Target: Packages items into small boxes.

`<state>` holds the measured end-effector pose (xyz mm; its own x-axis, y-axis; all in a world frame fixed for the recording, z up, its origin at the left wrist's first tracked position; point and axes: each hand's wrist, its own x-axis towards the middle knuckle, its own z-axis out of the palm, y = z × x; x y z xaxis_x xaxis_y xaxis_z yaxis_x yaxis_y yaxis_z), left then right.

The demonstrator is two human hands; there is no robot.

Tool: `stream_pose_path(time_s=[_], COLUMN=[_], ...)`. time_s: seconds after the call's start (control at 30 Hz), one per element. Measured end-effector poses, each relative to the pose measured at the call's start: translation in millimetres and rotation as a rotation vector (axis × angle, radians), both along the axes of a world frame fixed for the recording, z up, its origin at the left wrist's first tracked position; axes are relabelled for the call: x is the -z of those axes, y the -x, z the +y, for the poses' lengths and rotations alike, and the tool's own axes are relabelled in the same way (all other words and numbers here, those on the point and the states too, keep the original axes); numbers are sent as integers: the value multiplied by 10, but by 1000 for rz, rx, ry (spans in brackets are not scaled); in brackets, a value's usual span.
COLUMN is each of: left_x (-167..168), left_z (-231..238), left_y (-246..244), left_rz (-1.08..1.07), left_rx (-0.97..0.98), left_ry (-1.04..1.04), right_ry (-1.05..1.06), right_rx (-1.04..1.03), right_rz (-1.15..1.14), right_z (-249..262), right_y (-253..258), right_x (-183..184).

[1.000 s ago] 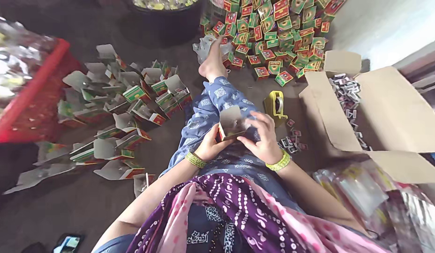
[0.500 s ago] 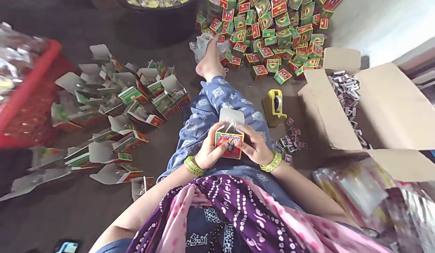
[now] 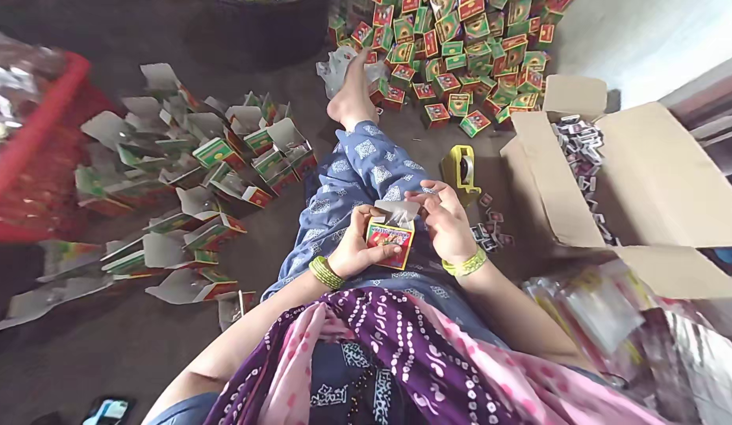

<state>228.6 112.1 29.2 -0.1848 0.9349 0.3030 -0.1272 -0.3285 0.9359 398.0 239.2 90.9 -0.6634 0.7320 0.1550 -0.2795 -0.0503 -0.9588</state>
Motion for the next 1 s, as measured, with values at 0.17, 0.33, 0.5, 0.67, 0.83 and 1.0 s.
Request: stream_pose_path(time_s=[0.17,0.33,0.5,0.67,0.83,1.0], left_x=[-8,17,-5,16,20,42], left_z=[7,2,3,-6,1,0], left_y=[-6,12,10,21,19,22], left_rz=[-7,12,7,21,37,69], left_rx=[-20,13,19,61,84,93], left_ry=[24,38,65,35,12,-10], right_ry=[-178,-547,-839,-675,-541,-577], right_rx=[-134,-177,-103,-111,-128,-85], right_rz=[-162,-186,-278,-250,-315,-346], right_z=[-10,4,-39,17,-14,-104], right_y=[-22,-58,-67,-92,-103,-104], right_x=[-154,-87,-63,-109,-168,-195])
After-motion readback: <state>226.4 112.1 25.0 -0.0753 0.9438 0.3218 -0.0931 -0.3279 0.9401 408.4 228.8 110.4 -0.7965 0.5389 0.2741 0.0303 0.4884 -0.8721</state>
